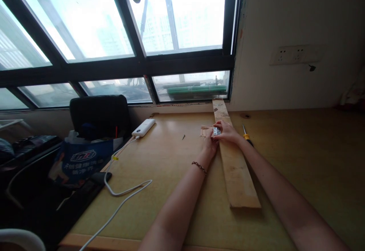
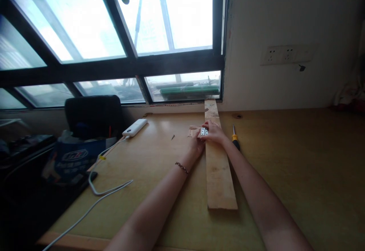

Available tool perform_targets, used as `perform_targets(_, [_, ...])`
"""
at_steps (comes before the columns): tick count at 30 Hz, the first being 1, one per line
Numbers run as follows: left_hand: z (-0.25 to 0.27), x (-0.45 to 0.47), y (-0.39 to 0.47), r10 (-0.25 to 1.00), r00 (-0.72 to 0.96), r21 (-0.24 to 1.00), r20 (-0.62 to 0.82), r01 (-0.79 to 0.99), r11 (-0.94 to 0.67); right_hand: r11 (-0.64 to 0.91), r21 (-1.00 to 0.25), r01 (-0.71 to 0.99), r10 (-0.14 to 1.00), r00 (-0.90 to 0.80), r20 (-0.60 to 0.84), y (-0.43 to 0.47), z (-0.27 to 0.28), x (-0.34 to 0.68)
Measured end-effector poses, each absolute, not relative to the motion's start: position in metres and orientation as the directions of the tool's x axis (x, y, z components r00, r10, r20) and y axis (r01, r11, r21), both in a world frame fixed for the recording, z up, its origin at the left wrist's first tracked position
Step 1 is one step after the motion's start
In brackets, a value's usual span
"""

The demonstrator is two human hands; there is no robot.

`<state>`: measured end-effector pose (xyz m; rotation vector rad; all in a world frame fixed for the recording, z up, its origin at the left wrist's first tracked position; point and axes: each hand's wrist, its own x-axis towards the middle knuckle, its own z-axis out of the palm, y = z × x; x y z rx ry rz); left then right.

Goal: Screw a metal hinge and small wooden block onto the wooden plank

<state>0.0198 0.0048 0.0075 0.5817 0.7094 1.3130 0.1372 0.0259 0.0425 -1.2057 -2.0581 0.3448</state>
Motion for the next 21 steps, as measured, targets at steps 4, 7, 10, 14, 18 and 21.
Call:
perform_targets(4, [0.001, 0.016, 0.008, 0.976, 0.159, 0.753, -0.152, -0.621, 0.218, 0.531, -0.526, 0.664, 0.836, -0.313, 0.45, 0.024, 0.045, 0.137])
perform_targets(7, [-0.001, 0.015, 0.009, 0.971, 0.208, 0.744, -0.12, -0.628, 0.227, 0.535, -0.515, 0.67, 0.834, -0.319, 0.451, 0.025, 0.045, 0.137])
perform_targets(10, [-0.003, 0.016, 0.009, 0.973, 0.2, 0.728, -0.112, -0.65, 0.218, 0.536, -0.523, 0.663, 0.834, -0.316, 0.453, 0.026, 0.044, 0.137])
perform_targets(14, [-0.004, 0.019, 0.01, 0.975, 0.174, 0.723, -0.134, -0.656, 0.217, 0.541, -0.542, 0.644, 0.833, -0.318, 0.453, 0.026, 0.042, 0.137])
perform_targets(18, [-0.004, 0.02, 0.011, 0.976, 0.158, 0.704, -0.149, -0.676, 0.217, 0.54, -0.531, 0.653, 0.832, -0.316, 0.457, 0.026, 0.043, 0.136])
perform_targets(21, [-0.006, 0.021, 0.012, 0.978, 0.143, 0.699, -0.149, -0.684, 0.207, 0.537, -0.526, 0.66, 0.832, -0.31, 0.46, 0.023, 0.045, 0.136])
